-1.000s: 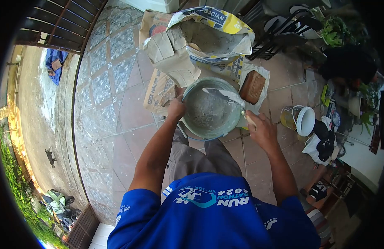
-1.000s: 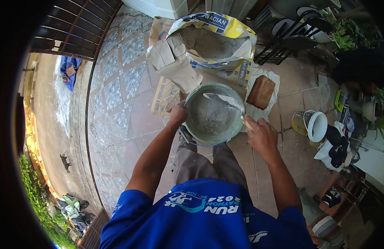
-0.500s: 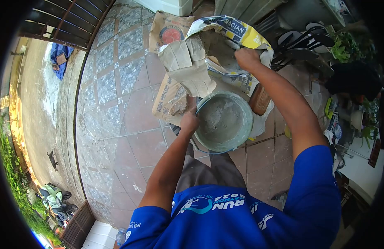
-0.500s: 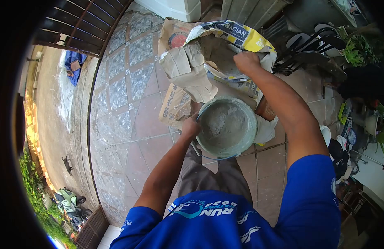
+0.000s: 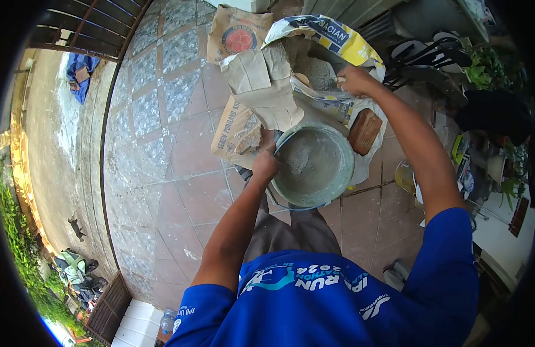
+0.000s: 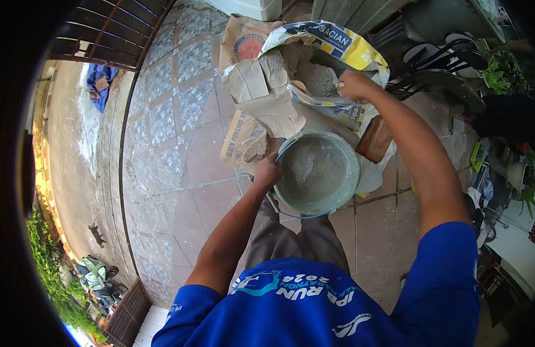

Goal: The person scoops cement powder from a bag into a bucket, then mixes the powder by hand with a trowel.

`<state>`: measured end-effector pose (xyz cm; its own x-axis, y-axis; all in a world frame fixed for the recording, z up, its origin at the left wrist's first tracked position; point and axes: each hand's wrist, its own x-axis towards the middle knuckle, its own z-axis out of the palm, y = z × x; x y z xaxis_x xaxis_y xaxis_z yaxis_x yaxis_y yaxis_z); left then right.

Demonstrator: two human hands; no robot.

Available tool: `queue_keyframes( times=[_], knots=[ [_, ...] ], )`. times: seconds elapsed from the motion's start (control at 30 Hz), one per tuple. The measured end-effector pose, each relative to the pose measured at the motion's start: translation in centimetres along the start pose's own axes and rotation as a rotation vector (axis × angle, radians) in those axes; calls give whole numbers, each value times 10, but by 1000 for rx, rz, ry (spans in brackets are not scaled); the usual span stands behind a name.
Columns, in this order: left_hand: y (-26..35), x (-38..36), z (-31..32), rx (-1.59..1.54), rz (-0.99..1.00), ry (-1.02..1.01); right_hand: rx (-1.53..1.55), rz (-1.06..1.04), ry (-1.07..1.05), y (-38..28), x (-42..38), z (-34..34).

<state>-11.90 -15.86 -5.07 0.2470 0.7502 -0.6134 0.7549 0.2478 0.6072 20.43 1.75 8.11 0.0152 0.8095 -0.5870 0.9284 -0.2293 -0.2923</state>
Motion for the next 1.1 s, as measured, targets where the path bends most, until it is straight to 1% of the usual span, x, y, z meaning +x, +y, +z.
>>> queue_keyframes(
  times=[0.1,0.17,0.27,0.33,0.5,0.63,0.87,0.9,1.0,1.03,1.1],
  knots=[
    [5,5,-7,-2,16,21,194,32,-112,3,5,-4],
    [5,1,-5,-15,2,26,352,44,-157,25,-2,-10],
    [1,1,-2,-15,22,33,554,105,-204,35,-28,-18],
    [11,0,-9,-13,5,42,715,138,-225,46,-32,-15],
    [11,-1,-7,17,6,45,784,86,-188,62,-41,-11],
    [8,-1,-4,11,26,52,878,69,-90,60,-77,-19],
    [5,-2,-3,15,88,118,895,-10,82,39,-146,-18],
    [10,-4,-8,17,60,71,894,-16,103,32,-164,-15],
    [5,-2,-4,0,94,89,956,14,122,40,-208,24],
    [7,-2,-4,49,79,103,982,23,130,44,-220,37],
    [7,-1,-3,61,82,107,1075,89,17,42,-254,62]
  ],
)
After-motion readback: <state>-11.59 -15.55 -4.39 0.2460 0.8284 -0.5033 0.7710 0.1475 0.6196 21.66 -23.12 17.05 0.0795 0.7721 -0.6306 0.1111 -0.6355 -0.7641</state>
